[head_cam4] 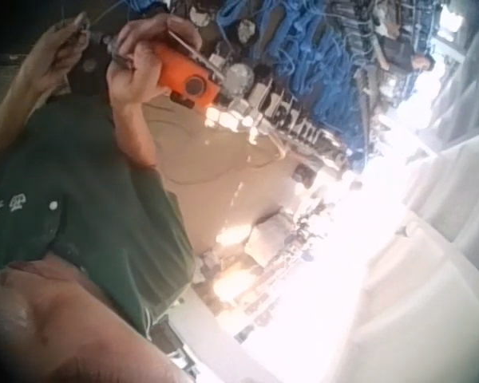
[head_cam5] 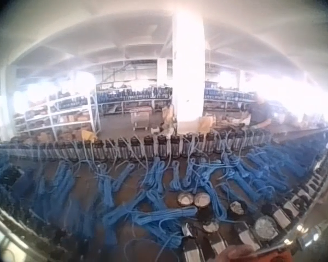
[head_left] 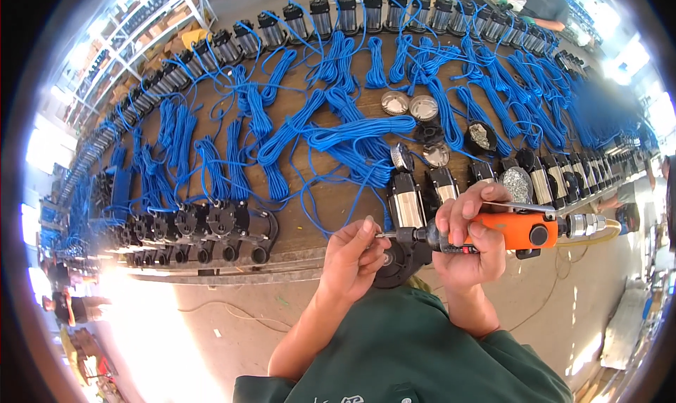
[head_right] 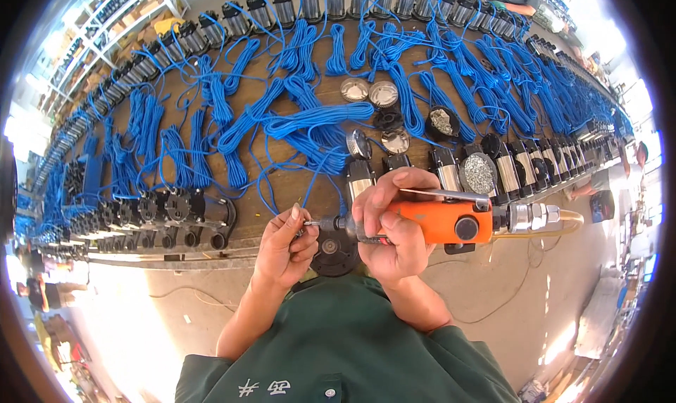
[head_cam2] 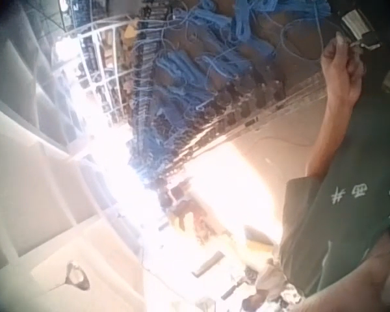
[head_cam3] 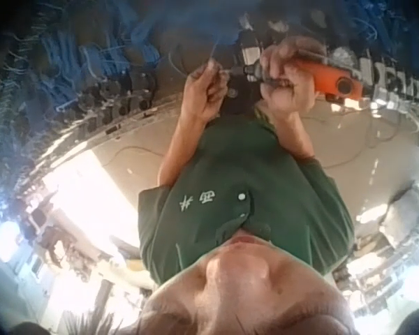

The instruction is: The person assembles water pumps on a long workbench, taking screws from a dish and using an orange pneumatic screwdriver to secure the black base plates and silver pump housings one by one.

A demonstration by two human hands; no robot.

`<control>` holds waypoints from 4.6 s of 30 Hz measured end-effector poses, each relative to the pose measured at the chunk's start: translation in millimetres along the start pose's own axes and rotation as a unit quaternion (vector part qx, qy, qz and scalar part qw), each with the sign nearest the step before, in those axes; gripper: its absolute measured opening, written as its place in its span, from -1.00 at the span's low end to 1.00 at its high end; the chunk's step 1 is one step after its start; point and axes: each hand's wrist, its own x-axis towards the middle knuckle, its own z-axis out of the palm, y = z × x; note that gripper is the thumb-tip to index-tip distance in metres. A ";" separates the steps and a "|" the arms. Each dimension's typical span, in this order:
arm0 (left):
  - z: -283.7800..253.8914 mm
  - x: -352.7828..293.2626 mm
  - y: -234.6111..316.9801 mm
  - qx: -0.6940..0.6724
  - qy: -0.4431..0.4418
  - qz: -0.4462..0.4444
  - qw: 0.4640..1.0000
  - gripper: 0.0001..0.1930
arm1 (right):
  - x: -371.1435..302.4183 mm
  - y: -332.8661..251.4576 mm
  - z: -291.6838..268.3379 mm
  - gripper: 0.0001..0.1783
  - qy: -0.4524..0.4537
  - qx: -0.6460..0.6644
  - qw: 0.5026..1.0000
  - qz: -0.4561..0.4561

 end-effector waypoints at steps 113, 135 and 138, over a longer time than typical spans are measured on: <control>-104.9 -47.7 -62.0 0.608 0.032 0.280 0.742 -0.73 | -91.2 29.1 -36.6 -0.71 -0.215 -0.183 0.941 0.185; -113.8 -66.8 -65.4 0.371 0.117 0.166 0.906 -0.70 | -90.1 27.0 -12.6 -0.74 -0.279 -0.315 0.875 0.241; -132.5 -73.8 -63.9 0.053 0.171 0.119 0.977 -0.68 | -83.5 16.7 -5.3 -0.69 -0.251 -0.293 0.894 0.227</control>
